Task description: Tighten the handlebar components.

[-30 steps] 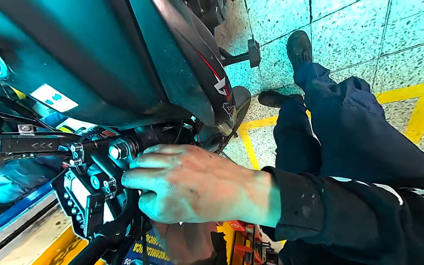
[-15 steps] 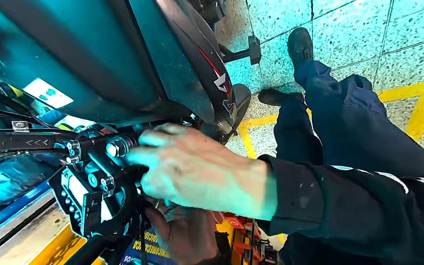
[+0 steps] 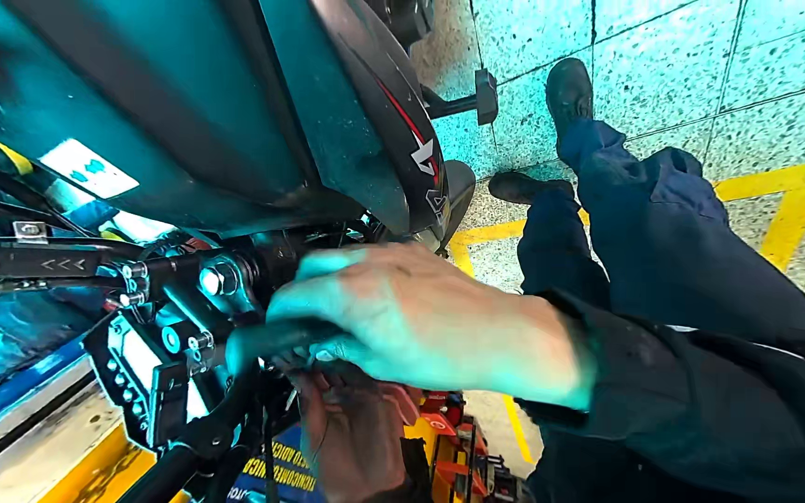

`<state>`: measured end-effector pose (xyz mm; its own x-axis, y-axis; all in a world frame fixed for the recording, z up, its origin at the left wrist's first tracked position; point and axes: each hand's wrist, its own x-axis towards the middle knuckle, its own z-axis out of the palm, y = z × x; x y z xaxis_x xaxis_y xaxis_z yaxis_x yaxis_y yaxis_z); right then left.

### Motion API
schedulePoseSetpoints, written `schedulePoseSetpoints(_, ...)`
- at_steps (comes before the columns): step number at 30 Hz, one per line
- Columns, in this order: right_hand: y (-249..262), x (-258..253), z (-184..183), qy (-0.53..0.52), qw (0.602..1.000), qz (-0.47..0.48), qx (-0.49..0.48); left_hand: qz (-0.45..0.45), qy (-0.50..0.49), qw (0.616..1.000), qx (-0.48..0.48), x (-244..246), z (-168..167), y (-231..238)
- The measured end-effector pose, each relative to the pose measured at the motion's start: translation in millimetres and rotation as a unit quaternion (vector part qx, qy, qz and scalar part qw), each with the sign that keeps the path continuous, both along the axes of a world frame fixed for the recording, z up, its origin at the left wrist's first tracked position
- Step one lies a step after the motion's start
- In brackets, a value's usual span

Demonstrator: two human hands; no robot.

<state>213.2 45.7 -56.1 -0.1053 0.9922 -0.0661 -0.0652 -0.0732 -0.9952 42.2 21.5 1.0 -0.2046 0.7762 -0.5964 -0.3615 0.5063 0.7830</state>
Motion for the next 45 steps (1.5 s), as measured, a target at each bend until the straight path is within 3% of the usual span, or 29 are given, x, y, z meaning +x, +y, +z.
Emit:
schedulePoseSetpoints(3,8.0,-16.7,-0.1,-0.084,0.988,-0.037,0.126,-0.013,0.0,1.0,-0.014,0.5,3.2,2.7)
schedulePoseSetpoints(6,4.6,-30.4,1.5,-0.086,0.991,-0.005,0.099,-0.031,-0.014,0.999,-0.034,3.5,3.2,2.5)
schedulePoseSetpoints(8,2.2,-21.6,-1.9,0.007,0.994,0.005,0.109,-0.027,0.015,0.999,-0.031,5.2,2.8,3.0)
schedulePoseSetpoints(10,-1.9,-8.0,-7.4,0.197,0.974,-0.004,0.111,-0.015,0.028,0.999,-0.023,1.8,4.1,5.1)
schedulePoseSetpoints(12,-4.8,7.4,-6.1,0.283,0.959,0.001,0.025,-0.018,0.025,0.999,-0.01,-4.2,5.3,4.2)
schedulePoseSetpoints(14,-4.8,16.4,4.4,0.176,0.982,-0.018,-0.062,-0.031,0.006,0.999,-0.008,-2.8,6.9,0.8)
schedulePoseSetpoints(16,1.1,13.2,10.1,-0.001,0.999,-0.018,-0.048,-0.034,0.002,0.999,-0.015,-4.8,6.4,-5.1)
schedulePoseSetpoints(18,5.7,10.8,13.4,-0.101,0.993,-0.056,-0.03,-0.041,0.0,0.999,-0.027,-10.6,5.7,-8.7)
schedulePoseSetpoints(20,2.1,9.8,19.7,-0.143,0.981,-0.106,-0.073,-0.039,0.005,0.999,-0.009,-10.2,5.0,-7.4)
schedulePoseSetpoints(23,-2.3,13.9,20.3,-0.103,0.988,-0.036,-0.114,-0.031,-0.014,0.999,0.021,-7.7,2.2,-5.7)
schedulePoseSetpoints(25,0.0,11.5,16.5,-0.075,0.996,0.01,-0.054,-0.01,-0.028,1.0,0.006,-5.0,2.1,-6.2)
schedulePoseSetpoints(28,5.7,8.7,12.7,-0.091,0.994,-0.018,0.048,0.008,-0.04,0.999,-0.001,-3.7,1.4,-4.2)
schedulePoseSetpoints(31,-0.6,-8.1,17.2,-0.095,0.995,0.012,0.016,-0.044,-0.055,0.997,-0.018,-12.9,-0.6,-0.8)
schedulePoseSetpoints(33,-4.8,-16.1,10.9,0.003,1.0,0.0,0.006,-0.04,-0.041,0.998,-0.018,-12.7,-1.6,-0.1)
schedulePoseSetpoints(35,0.3,1.4,-0.8,0.071,0.994,-0.03,0.079,-0.015,-0.011,1.0,-0.007,-4.4,-0.5,1.8)
schedulePoseSetpoints(37,-0.1,16.8,0.7,0.112,0.993,-0.031,0.017,0.005,0.007,1.0,0.007,1.3,-0.6,4.4)
schedulePoseSetpoints(40,-0.5,24.2,4.5,0.019,0.996,-0.034,-0.081,0.02,0.01,1.0,0.01,2.3,-1.3,0.6)
schedulePoseSetpoints(42,0.5,20.2,6.1,-0.062,0.997,-0.005,-0.046,0.017,0.02,1.0,0.007,3.3,1.1,-2.3)
schedulePoseSetpoints(45,1.0,20.4,6.8,-0.085,0.996,0.01,-0.003,0.005,0.015,1.0,0.013,2.2,1.8,-4.4)
